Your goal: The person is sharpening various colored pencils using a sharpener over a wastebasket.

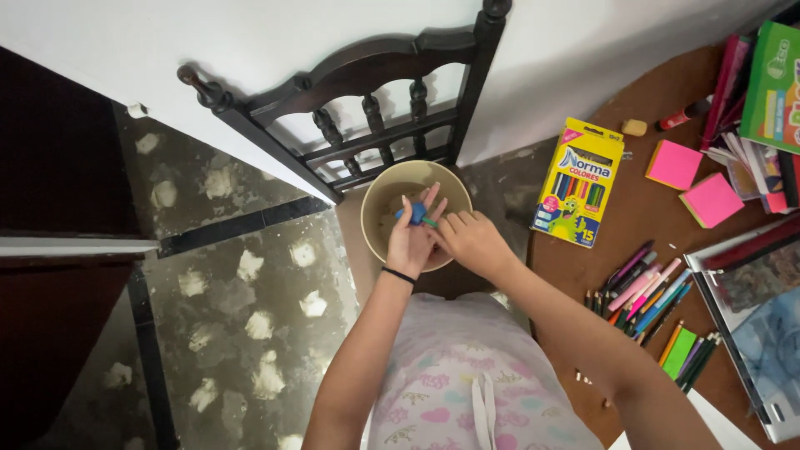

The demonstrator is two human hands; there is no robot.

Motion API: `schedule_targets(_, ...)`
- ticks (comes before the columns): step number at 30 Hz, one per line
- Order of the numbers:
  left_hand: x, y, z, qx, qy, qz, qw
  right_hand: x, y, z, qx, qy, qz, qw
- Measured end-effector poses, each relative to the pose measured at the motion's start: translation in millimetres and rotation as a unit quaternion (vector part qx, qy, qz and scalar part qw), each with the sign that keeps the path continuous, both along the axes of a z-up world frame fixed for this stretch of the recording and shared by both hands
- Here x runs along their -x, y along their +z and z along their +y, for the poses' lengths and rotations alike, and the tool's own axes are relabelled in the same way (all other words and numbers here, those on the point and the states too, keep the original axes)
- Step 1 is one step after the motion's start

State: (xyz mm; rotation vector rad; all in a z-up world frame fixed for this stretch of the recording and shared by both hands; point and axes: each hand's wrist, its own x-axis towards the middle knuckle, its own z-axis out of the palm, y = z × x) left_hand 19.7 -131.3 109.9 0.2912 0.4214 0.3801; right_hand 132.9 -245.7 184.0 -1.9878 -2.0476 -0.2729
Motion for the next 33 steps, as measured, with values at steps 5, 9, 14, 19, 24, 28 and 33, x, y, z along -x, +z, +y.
schedule_targets(5, 2, 3, 5, -0.013, -0.013, 0.007, 1.0, -6, -11, -4, 0.002, 0.044, -0.017, 0.999)
schedule_targets(9, -1, 26, 2, -0.018, -0.007, 0.011, 1.0, -6, -37, -4, -0.057, 0.057, 0.04, 0.996)
schedule_targets(14, -7, 9, -6, -0.031, 0.035, -0.025, 0.999, 6, -78, -2, -0.084, -0.097, 0.286, 0.95)
schedule_targets(19, 6, -9, 0, -0.109, 0.027, -0.042, 0.993, 9, -79, 4, 0.063, -0.177, 0.618, 0.764)
schedule_targets(24, 5, -5, 9, -0.076, 0.019, 0.075, 0.994, 13, -38, 5, -0.038, -0.06, 0.109, 0.992)
schedule_targets(28, 3, 12, 11, -0.052, 0.008, 0.083, 0.995, 14, -45, 6, -0.037, -0.087, 0.173, 0.98)
schedule_targets(33, -3, -16, 7, -0.053, 0.018, -0.076, 0.996, 22, -87, 2, -0.029, -0.172, 0.363, 0.915)
